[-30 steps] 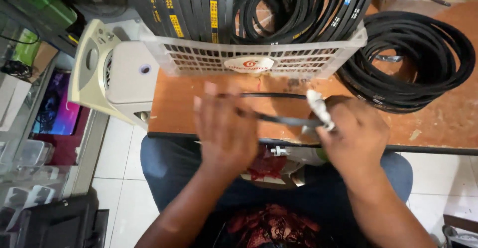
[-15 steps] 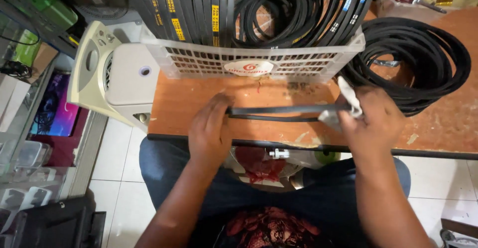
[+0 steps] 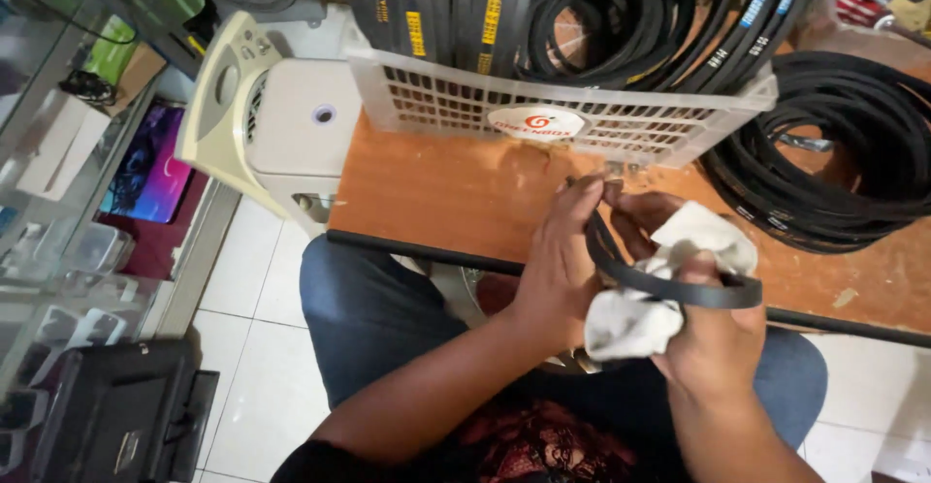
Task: Cleaning rubber drive belts with a cloth at a repair bench.
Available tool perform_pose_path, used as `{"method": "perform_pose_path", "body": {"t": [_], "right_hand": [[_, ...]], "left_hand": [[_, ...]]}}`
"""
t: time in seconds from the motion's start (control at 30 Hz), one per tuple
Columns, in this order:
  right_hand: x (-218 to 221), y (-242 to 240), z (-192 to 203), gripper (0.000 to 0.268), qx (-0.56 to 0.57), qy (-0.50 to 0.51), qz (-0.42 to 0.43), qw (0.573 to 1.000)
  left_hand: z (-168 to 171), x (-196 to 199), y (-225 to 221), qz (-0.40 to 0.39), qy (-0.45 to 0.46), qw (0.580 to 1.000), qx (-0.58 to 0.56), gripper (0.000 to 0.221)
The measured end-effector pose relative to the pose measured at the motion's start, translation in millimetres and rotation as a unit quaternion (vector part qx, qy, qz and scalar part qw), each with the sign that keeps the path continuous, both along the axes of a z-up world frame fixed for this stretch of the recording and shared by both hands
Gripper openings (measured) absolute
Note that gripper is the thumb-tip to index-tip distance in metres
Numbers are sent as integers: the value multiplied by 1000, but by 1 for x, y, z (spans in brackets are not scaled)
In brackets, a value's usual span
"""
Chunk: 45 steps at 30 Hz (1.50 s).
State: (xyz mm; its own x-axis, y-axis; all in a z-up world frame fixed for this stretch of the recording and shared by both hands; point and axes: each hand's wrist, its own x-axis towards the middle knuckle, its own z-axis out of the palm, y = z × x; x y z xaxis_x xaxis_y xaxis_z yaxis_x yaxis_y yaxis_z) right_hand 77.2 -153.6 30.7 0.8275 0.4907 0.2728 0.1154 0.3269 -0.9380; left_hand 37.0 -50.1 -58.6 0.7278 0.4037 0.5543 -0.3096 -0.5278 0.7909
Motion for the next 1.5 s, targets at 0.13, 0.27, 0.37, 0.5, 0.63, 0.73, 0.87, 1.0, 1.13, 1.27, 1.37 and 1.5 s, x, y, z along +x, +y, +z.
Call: {"method": "perform_pose_path", "body": {"t": [0.13, 0.27, 0.37, 0.5, 0.63, 0.73, 0.87, 1.0, 1.13, 1.27, 1.37, 1.5], "right_hand": [[-3, -22, 2, 55, 0, -29, -36, 999], [32, -84, -22, 51, -271, -481, -102, 828], [65, -110, -68, 20, -284, -453, -149, 832], [72, -135, -112, 28, -289, -310, -198, 884], [118, -150, -154, 42, -297, -295, -245, 875], [112, -136, -138, 36, -326, -188, -247, 893], [81, -76, -79, 54, -165, -298, -113, 933], [88, -81, -104, 41, -215, -251, -192, 924], [106, -100, -131, 60, -186, -188, -165, 950], [120, -124, -128, 53, -324, -453, -131, 820], [119, -113, -117, 22, -323, -604, -212, 697], [98, -71, -127, 23, -347, -606, -185, 691]], "left_hand": [[13, 8, 17, 50, -19, 993, 104, 74], [17, 10, 38, 50, 21, 994, 94, 96], [18, 13, 50, 76, 3, 997, 32, 70], [-6, 23, 69, 46, -22, 998, 42, 84], [-25, 34, 75, 64, -158, 985, 14, 65], [-13, 37, 79, 90, -166, 982, 11, 58], [-29, 41, 75, 20, -176, 984, -20, 67], [-24, 36, 75, 51, -122, 991, -8, 68], [-33, 37, 74, 35, -127, 991, -6, 71], [-45, 43, 74, 12, -183, 983, 20, 80], [-24, 32, 73, 45, -100, 994, 6, 64], [-19, 26, 70, 58, -67, 996, 2, 62]]}}
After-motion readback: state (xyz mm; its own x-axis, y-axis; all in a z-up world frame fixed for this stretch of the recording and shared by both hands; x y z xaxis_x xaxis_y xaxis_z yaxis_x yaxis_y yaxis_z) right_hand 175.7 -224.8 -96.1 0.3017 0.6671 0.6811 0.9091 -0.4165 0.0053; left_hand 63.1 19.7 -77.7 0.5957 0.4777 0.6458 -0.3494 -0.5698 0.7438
